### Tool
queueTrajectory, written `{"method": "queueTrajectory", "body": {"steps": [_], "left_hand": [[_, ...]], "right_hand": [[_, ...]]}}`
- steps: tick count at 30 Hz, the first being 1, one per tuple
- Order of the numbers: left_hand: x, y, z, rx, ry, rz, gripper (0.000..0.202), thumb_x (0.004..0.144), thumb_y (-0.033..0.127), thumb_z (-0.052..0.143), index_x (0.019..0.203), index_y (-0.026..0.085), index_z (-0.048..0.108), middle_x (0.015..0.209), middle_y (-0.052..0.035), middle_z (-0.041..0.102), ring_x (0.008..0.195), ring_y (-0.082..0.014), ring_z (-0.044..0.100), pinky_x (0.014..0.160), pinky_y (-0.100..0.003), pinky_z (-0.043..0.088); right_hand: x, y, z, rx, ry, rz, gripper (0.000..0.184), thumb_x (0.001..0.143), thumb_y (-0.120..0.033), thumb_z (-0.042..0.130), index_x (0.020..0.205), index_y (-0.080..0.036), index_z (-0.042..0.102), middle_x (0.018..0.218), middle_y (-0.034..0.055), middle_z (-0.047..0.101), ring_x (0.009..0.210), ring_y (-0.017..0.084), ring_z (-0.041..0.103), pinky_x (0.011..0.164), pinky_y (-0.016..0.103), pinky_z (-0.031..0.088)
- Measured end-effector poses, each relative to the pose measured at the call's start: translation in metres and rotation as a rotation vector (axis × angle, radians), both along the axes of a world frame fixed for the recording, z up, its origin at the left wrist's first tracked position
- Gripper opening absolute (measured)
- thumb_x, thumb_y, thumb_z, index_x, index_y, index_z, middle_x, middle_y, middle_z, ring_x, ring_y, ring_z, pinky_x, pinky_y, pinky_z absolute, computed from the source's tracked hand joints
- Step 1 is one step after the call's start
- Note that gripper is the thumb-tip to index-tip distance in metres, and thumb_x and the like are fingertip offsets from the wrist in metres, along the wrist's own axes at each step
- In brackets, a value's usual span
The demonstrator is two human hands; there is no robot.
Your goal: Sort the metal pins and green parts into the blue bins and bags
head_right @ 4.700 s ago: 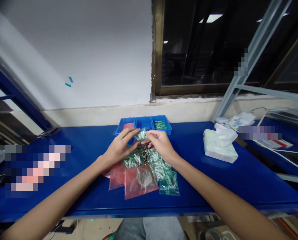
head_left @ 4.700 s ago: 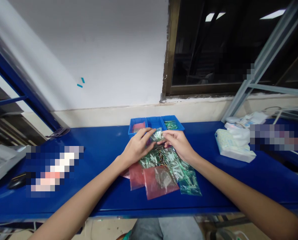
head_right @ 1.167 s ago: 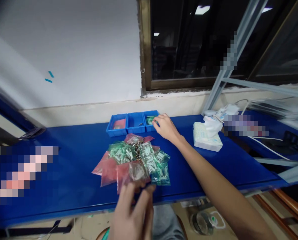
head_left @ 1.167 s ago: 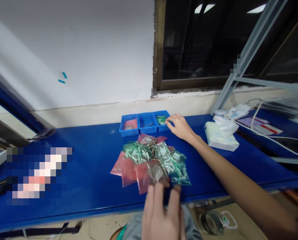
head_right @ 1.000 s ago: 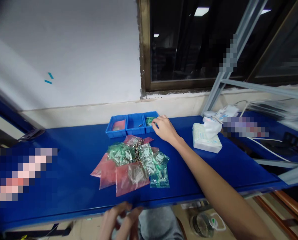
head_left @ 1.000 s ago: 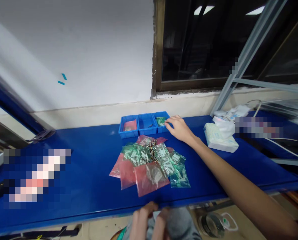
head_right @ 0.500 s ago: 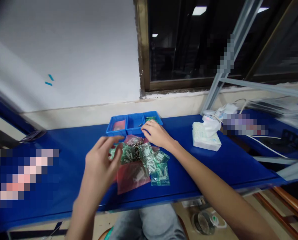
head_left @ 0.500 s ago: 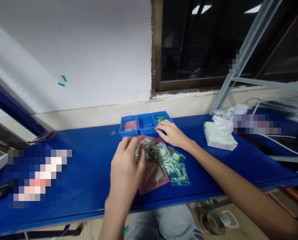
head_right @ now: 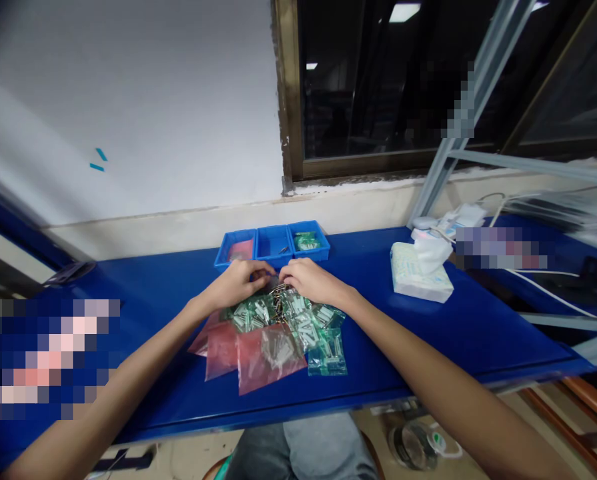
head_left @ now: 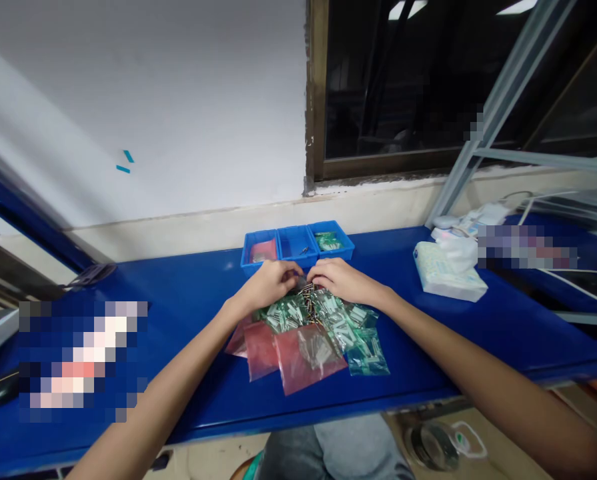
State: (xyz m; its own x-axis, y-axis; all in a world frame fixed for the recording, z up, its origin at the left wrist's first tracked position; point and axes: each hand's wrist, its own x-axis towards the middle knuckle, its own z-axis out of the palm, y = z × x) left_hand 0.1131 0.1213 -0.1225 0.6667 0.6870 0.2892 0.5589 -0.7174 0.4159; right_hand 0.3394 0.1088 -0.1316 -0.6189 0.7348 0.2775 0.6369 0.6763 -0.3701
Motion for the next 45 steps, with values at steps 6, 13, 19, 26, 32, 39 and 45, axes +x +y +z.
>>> {"method": "queueTrajectory", "body": {"steps": [6, 13, 19, 26, 32, 39, 45], "left_hand": [[-0.003, -0.002, -0.011, 0.098, 0.015, 0.061, 0.025, 0.091, 0.021, 0.05, 0.102, 0.017, 0.072, 0.1, -0.0085, 0.073, 0.087, -0.0195, 0.067, 0.08, -0.033, 0.05], [-0.008, -0.003, -0.011, 0.076, 0.072, -0.006, 0.021, 0.092, 0.029, 0.056, 0.101, 0.019, 0.073, 0.097, -0.0079, 0.072, 0.089, -0.0202, 0.067, 0.082, -0.033, 0.05], [-0.008, -0.003, -0.013, 0.044, 0.03, -0.018, 0.018, 0.089, 0.022, 0.056, 0.092, 0.018, 0.073, 0.095, -0.0072, 0.072, 0.084, -0.0182, 0.066, 0.078, -0.03, 0.05], [-0.005, -0.003, -0.017, 0.019, 0.035, -0.023, 0.018, 0.089, 0.012, 0.053, 0.086, 0.016, 0.071, 0.091, -0.0051, 0.07, 0.083, -0.0171, 0.065, 0.078, -0.028, 0.049], [-0.002, -0.006, -0.017, 0.058, 0.082, -0.01, 0.018, 0.093, 0.009, 0.051, 0.086, 0.014, 0.067, 0.092, -0.007, 0.069, 0.087, -0.0183, 0.062, 0.081, -0.029, 0.049], [-0.002, -0.009, -0.012, 0.092, 0.122, -0.037, 0.016, 0.095, 0.01, 0.055, 0.101, 0.015, 0.07, 0.103, -0.0076, 0.07, 0.097, -0.02, 0.064, 0.088, -0.032, 0.049], [-0.001, -0.011, -0.011, 0.108, 0.127, -0.024, 0.018, 0.094, 0.006, 0.054, 0.096, 0.015, 0.07, 0.1, -0.006, 0.071, 0.096, -0.0188, 0.065, 0.088, -0.03, 0.05]], "right_hand": [[-0.004, -0.001, -0.003, 0.016, -0.011, -0.005, 0.024, 0.096, -0.012, 0.049, 0.099, -0.019, 0.072, 0.101, 0.0072, 0.071, 0.098, 0.021, 0.062, 0.089, 0.035, 0.045], [-0.004, 0.0, -0.006, 0.089, -0.043, 0.012, 0.023, 0.098, -0.016, 0.049, 0.097, -0.019, 0.071, 0.1, 0.0073, 0.07, 0.096, 0.021, 0.061, 0.086, 0.034, 0.044], [-0.006, -0.003, -0.006, 0.126, -0.053, -0.019, 0.023, 0.1, -0.022, 0.048, 0.095, -0.019, 0.07, 0.096, 0.008, 0.068, 0.095, 0.022, 0.06, 0.085, 0.034, 0.044], [-0.011, -0.007, -0.007, 0.15, -0.053, -0.019, 0.021, 0.1, -0.021, 0.049, 0.096, -0.017, 0.07, 0.095, 0.0088, 0.068, 0.096, 0.023, 0.06, 0.086, 0.037, 0.045], [-0.012, -0.006, -0.009, 0.135, -0.03, -0.06, 0.023, 0.1, -0.024, 0.049, 0.095, -0.019, 0.071, 0.094, 0.0082, 0.067, 0.093, 0.022, 0.06, 0.084, 0.035, 0.046], [-0.011, -0.006, -0.009, 0.129, -0.031, -0.059, 0.023, 0.1, -0.024, 0.049, 0.097, -0.018, 0.071, 0.097, 0.0086, 0.067, 0.096, 0.022, 0.06, 0.086, 0.035, 0.046], [-0.011, -0.008, -0.005, 0.138, -0.033, -0.057, 0.022, 0.1, -0.022, 0.049, 0.098, -0.017, 0.071, 0.096, 0.0089, 0.067, 0.096, 0.022, 0.06, 0.086, 0.035, 0.046]]}}
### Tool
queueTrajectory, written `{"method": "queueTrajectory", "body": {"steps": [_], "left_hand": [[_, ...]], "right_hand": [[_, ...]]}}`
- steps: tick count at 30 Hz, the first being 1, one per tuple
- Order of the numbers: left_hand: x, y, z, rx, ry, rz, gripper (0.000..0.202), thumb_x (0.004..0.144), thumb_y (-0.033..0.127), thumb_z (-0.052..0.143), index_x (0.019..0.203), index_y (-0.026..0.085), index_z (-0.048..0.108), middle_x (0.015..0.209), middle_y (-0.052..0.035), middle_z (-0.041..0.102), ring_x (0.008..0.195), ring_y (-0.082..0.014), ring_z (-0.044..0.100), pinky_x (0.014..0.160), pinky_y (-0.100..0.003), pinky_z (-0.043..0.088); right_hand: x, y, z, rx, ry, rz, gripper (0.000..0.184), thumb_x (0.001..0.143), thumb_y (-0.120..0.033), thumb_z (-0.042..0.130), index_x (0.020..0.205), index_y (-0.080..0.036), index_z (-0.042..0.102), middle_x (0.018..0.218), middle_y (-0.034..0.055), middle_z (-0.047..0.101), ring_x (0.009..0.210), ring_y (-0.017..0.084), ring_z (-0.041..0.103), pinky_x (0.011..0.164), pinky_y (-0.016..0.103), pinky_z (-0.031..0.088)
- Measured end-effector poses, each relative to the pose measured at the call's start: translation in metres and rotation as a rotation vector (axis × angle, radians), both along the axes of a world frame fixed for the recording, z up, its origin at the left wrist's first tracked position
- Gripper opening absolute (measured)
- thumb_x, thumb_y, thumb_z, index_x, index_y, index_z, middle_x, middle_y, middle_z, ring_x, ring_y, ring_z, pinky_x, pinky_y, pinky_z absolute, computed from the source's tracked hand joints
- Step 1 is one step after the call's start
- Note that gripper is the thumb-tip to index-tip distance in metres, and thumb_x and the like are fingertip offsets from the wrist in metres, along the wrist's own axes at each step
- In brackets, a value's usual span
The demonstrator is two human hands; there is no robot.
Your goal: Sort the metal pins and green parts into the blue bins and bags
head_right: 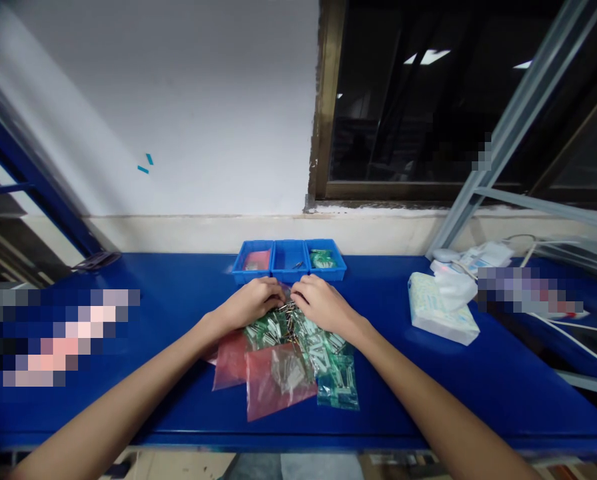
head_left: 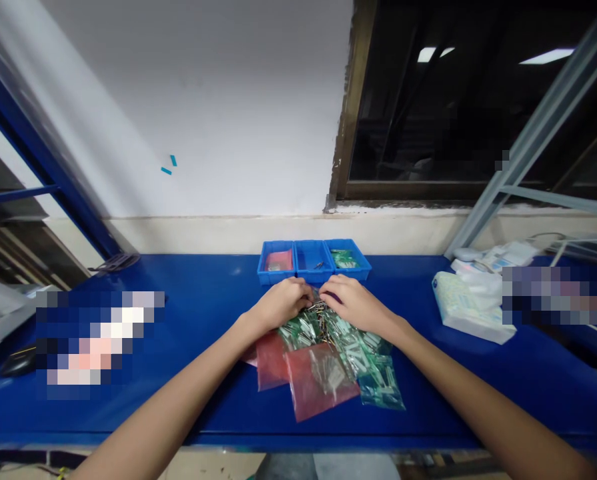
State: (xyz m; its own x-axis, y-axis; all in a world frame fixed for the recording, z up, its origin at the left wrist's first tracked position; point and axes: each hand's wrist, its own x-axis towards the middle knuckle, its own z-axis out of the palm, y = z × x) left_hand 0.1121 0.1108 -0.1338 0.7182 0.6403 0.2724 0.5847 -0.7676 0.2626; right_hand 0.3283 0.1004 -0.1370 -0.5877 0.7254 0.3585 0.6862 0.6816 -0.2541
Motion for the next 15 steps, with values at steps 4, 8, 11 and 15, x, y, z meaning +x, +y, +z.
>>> {"method": "queueTrajectory", "body": {"steps": [4, 8, 11, 15], "left_hand": [[0.0, 0.002, -0.006, 0.065, 0.058, 0.055, 0.019, 0.095, 0.008, 0.052, 0.091, 0.016, 0.069, 0.1, -0.0063, 0.068, 0.092, -0.019, 0.065, 0.08, -0.028, 0.051], [0.001, 0.003, -0.01, 0.118, 0.122, 0.063, 0.02, 0.097, 0.01, 0.047, 0.09, 0.015, 0.065, 0.098, -0.0071, 0.065, 0.087, -0.0193, 0.064, 0.071, -0.027, 0.05], [0.002, 0.002, -0.011, 0.127, 0.16, 0.072, 0.021, 0.097, 0.008, 0.044, 0.089, 0.015, 0.062, 0.096, -0.0077, 0.063, 0.084, -0.0195, 0.062, 0.069, -0.028, 0.05], [0.002, 0.001, -0.012, 0.14, 0.196, 0.082, 0.019, 0.092, 0.002, 0.043, 0.091, 0.014, 0.058, 0.098, -0.009, 0.061, 0.084, -0.0201, 0.06, 0.07, -0.029, 0.05]], "right_hand": [[0.0, 0.001, -0.002, 0.0, -0.009, -0.008, 0.022, 0.1, -0.023, 0.05, 0.097, -0.017, 0.071, 0.096, 0.0086, 0.067, 0.095, 0.022, 0.06, 0.084, 0.034, 0.045], [0.0, 0.003, -0.004, 0.003, 0.003, -0.002, 0.02, 0.099, -0.023, 0.051, 0.096, -0.018, 0.071, 0.095, 0.0084, 0.067, 0.094, 0.022, 0.061, 0.083, 0.034, 0.045], [0.0, 0.002, -0.004, 0.002, 0.003, -0.004, 0.019, 0.099, -0.022, 0.052, 0.095, -0.018, 0.071, 0.095, 0.0086, 0.067, 0.094, 0.022, 0.061, 0.084, 0.035, 0.046], [0.0, 0.0, -0.002, 0.002, -0.003, -0.005, 0.019, 0.099, -0.022, 0.052, 0.094, -0.018, 0.07, 0.095, 0.0087, 0.068, 0.096, 0.022, 0.061, 0.085, 0.035, 0.046]]}}
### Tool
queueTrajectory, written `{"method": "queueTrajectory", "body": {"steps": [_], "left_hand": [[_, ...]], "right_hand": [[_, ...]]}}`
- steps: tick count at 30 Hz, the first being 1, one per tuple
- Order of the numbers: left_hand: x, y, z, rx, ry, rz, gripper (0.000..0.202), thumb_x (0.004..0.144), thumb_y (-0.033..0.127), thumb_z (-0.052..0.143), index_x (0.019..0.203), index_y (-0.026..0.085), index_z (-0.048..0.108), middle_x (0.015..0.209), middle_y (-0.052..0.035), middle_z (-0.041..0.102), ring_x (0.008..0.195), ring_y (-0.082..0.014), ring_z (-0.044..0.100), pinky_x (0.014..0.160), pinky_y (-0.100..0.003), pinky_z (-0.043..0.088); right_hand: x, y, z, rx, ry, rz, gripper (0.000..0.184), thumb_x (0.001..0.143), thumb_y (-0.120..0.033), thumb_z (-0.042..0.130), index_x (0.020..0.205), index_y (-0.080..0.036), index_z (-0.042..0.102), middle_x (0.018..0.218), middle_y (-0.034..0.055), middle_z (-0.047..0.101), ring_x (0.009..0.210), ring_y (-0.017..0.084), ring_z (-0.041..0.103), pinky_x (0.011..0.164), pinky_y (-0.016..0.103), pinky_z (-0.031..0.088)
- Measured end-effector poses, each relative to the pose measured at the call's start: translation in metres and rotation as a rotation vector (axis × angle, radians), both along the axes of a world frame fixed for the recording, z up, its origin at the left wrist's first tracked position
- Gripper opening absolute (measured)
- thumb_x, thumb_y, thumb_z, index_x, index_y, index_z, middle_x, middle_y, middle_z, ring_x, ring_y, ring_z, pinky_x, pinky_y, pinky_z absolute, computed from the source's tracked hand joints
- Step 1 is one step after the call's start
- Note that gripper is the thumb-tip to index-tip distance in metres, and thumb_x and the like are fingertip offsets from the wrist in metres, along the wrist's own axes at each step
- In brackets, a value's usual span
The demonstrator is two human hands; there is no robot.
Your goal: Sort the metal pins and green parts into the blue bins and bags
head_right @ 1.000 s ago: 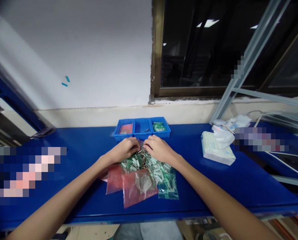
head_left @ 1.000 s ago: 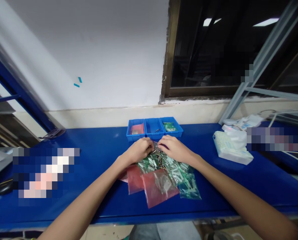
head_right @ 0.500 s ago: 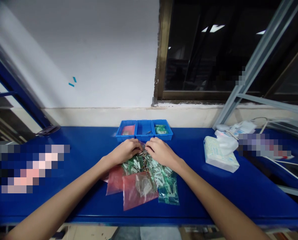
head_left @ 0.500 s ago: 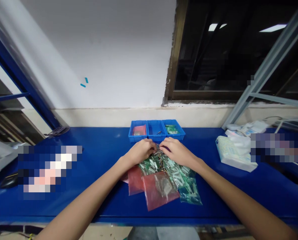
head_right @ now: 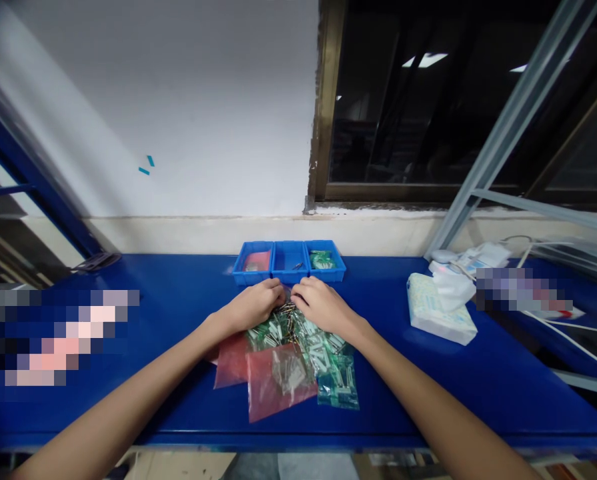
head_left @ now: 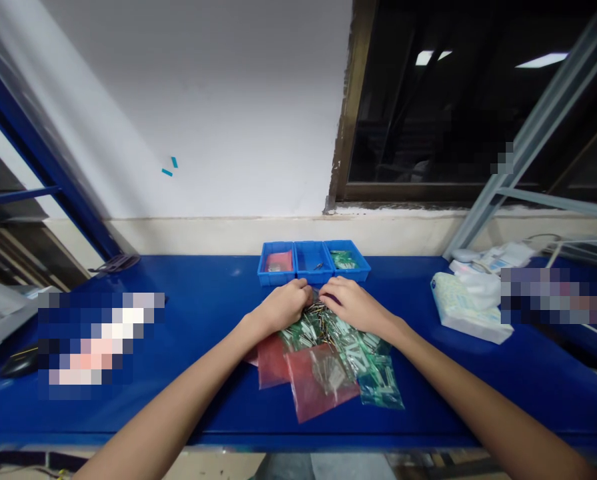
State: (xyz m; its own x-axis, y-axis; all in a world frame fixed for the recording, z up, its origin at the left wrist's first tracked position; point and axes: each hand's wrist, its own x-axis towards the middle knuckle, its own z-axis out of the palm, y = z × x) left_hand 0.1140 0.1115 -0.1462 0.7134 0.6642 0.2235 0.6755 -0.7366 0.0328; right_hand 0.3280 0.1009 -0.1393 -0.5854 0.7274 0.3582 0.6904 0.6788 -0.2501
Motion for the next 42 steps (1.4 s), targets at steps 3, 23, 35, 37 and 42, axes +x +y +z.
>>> {"method": "queueTrajectory", "body": {"steps": [3, 23, 35, 37, 42], "left_hand": [[0.0, -0.001, 0.0, 0.024, -0.04, 0.014, 0.021, 0.087, -0.001, 0.043, 0.092, 0.015, 0.055, 0.099, -0.0091, 0.058, 0.086, -0.0203, 0.057, 0.071, -0.029, 0.05], [0.002, -0.012, 0.015, 0.044, -0.422, -0.083, 0.009, 0.103, 0.025, 0.044, 0.107, 0.018, 0.049, 0.1, -0.0061, 0.063, 0.084, -0.0162, 0.059, 0.076, -0.031, 0.051], [0.004, -0.013, 0.013, 0.197, -0.567, -0.019, 0.019, 0.099, 0.018, 0.05, 0.118, 0.02, 0.053, 0.109, -0.0072, 0.058, 0.091, -0.0173, 0.06, 0.08, -0.031, 0.053], [0.004, -0.014, 0.012, 0.221, -0.521, -0.016, 0.019, 0.1, 0.018, 0.048, 0.118, 0.02, 0.055, 0.108, -0.0069, 0.059, 0.092, -0.0174, 0.06, 0.08, -0.03, 0.053], [0.003, -0.014, 0.009, 0.234, -0.453, -0.024, 0.014, 0.102, 0.022, 0.049, 0.107, 0.02, 0.062, 0.099, -0.0048, 0.062, 0.089, -0.0162, 0.062, 0.08, -0.028, 0.053]], "right_hand": [[0.0, 0.0, 0.001, -0.005, 0.0, -0.003, 0.019, 0.099, -0.021, 0.052, 0.094, -0.018, 0.07, 0.096, 0.0087, 0.068, 0.096, 0.022, 0.061, 0.086, 0.036, 0.046], [-0.005, -0.007, 0.008, 0.115, 0.098, 0.004, 0.02, 0.099, -0.018, 0.05, 0.087, -0.017, 0.066, 0.086, 0.005, 0.063, 0.086, 0.019, 0.057, 0.079, 0.031, 0.043], [-0.008, -0.006, 0.01, 0.011, 0.262, -0.012, 0.027, 0.099, -0.019, 0.048, 0.078, -0.018, 0.064, 0.075, 0.0021, 0.063, 0.072, 0.016, 0.056, 0.071, 0.028, 0.04], [-0.01, -0.006, 0.009, 0.008, 0.272, -0.006, 0.026, 0.098, -0.016, 0.048, 0.077, -0.018, 0.063, 0.074, 0.0014, 0.062, 0.071, 0.015, 0.056, 0.07, 0.028, 0.039], [-0.012, -0.008, 0.008, 0.013, 0.25, 0.039, 0.024, 0.094, -0.013, 0.05, 0.073, -0.018, 0.06, 0.072, 0.0003, 0.058, 0.069, 0.014, 0.053, 0.069, 0.028, 0.037]]}}
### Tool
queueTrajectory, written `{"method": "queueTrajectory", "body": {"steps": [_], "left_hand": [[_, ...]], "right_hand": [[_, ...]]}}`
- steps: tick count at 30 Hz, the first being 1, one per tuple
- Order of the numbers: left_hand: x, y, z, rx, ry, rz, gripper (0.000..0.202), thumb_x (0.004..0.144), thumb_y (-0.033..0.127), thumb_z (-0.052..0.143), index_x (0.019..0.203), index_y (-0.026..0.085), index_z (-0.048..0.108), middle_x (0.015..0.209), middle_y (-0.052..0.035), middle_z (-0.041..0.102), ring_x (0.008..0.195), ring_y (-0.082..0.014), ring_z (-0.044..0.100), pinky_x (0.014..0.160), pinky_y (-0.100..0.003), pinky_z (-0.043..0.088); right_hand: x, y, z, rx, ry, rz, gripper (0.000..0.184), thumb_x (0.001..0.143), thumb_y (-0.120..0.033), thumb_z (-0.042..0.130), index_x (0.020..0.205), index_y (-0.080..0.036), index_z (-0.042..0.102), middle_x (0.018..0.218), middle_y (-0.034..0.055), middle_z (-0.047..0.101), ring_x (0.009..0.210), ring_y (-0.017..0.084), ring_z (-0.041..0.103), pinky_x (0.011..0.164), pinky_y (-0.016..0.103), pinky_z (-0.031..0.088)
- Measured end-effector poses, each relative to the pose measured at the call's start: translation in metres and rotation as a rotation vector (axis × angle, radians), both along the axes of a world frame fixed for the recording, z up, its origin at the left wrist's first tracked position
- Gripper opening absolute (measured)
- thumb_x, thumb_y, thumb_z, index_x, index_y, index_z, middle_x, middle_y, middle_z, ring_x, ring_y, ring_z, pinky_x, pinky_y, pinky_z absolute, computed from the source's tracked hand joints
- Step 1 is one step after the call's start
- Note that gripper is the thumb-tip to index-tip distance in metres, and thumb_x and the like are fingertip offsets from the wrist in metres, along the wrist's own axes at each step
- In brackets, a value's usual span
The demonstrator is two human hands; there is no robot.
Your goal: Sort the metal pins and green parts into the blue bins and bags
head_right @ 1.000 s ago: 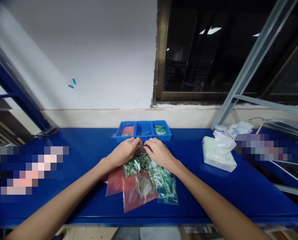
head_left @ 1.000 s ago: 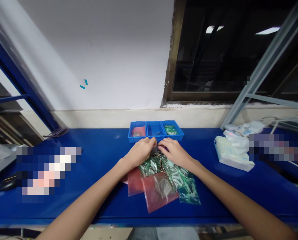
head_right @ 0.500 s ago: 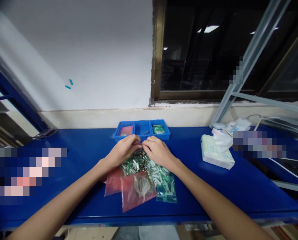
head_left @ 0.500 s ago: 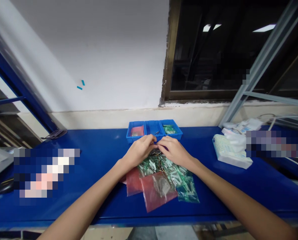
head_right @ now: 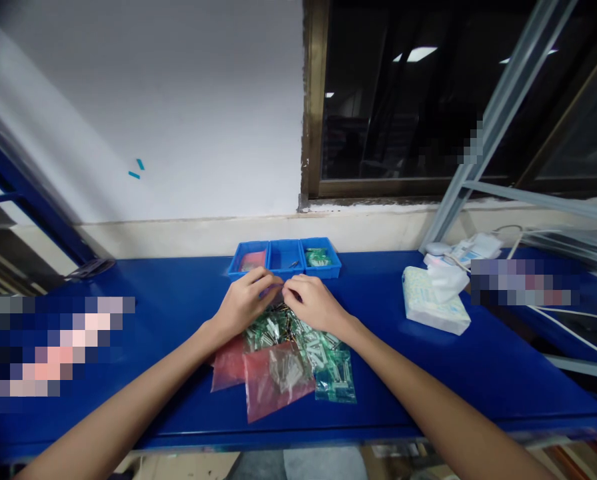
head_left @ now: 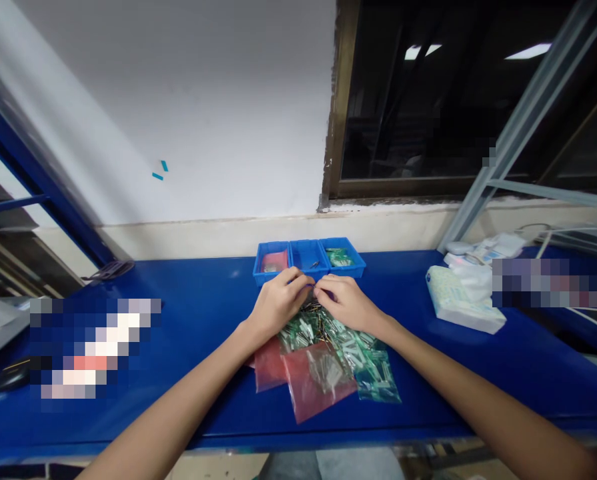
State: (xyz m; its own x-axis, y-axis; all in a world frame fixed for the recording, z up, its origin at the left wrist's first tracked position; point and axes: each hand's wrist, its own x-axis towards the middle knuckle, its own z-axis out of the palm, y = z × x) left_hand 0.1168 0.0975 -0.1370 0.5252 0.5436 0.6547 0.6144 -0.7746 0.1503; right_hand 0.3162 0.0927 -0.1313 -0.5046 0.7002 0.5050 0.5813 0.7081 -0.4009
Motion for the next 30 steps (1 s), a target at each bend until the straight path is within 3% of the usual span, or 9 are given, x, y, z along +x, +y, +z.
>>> {"method": "queueTrajectory", "body": {"steps": [5, 11, 14, 17, 22, 30], "left_hand": [[-0.0011, 0.001, 0.0003, -0.019, -0.013, 0.0, 0.014, 0.101, 0.022, 0.051, 0.103, 0.019, 0.064, 0.097, -0.0043, 0.064, 0.087, -0.0155, 0.063, 0.079, -0.027, 0.052], [0.0018, -0.0002, 0.0043, -0.098, -0.169, -0.065, 0.011, 0.098, 0.02, 0.055, 0.102, 0.018, 0.065, 0.093, -0.0039, 0.068, 0.082, -0.0154, 0.063, 0.076, -0.028, 0.052], [0.0048, -0.0022, 0.0069, -0.147, -0.231, -0.105, 0.007, 0.095, 0.019, 0.059, 0.099, 0.018, 0.065, 0.089, -0.0025, 0.07, 0.079, -0.0146, 0.065, 0.075, -0.028, 0.053], [0.0065, -0.0041, 0.0082, -0.207, -0.273, -0.13, 0.007, 0.095, 0.02, 0.06, 0.098, 0.018, 0.066, 0.088, -0.0021, 0.072, 0.077, -0.0142, 0.067, 0.074, -0.027, 0.054], [0.0062, -0.0048, 0.0071, -0.215, -0.297, -0.149, 0.025, 0.096, 0.018, 0.057, 0.12, 0.018, 0.058, 0.096, -0.0038, 0.073, 0.084, -0.0146, 0.069, 0.076, -0.027, 0.056], [0.0039, -0.0021, -0.0011, -0.083, -0.146, -0.106, 0.016, 0.096, 0.017, 0.053, 0.109, 0.019, 0.063, 0.102, -0.0057, 0.07, 0.091, -0.0172, 0.066, 0.08, -0.031, 0.054]], "right_hand": [[0.0006, -0.0037, 0.0045, 0.05, -0.003, 0.01, 0.025, 0.098, -0.018, 0.049, 0.076, -0.018, 0.061, 0.075, 0.0019, 0.06, 0.074, 0.016, 0.055, 0.071, 0.028, 0.04], [0.0018, -0.0034, 0.0045, 0.024, 0.085, -0.034, 0.018, 0.1, -0.02, 0.045, 0.102, -0.02, 0.063, 0.098, 0.0055, 0.068, 0.093, 0.019, 0.061, 0.084, 0.032, 0.044], [0.0023, 0.0001, -0.0004, 0.028, 0.07, -0.035, 0.017, 0.101, -0.02, 0.045, 0.103, -0.019, 0.062, 0.1, 0.0064, 0.068, 0.096, 0.02, 0.061, 0.086, 0.033, 0.044], [0.0021, 0.0019, -0.0028, 0.033, 0.042, -0.025, 0.015, 0.1, -0.021, 0.048, 0.096, -0.019, 0.062, 0.093, 0.0058, 0.067, 0.091, 0.02, 0.061, 0.082, 0.032, 0.045], [-0.0001, -0.0003, 0.0002, -0.028, 0.124, -0.05, 0.013, 0.096, -0.021, 0.053, 0.085, -0.019, 0.062, 0.08, 0.0013, 0.066, 0.073, 0.015, 0.059, 0.071, 0.027, 0.043], [-0.0034, -0.0035, 0.0027, -0.166, 0.26, -0.035, 0.016, 0.091, -0.02, 0.055, 0.076, -0.018, 0.06, 0.066, -0.003, 0.061, 0.056, 0.011, 0.05, 0.057, 0.023, 0.037]]}}
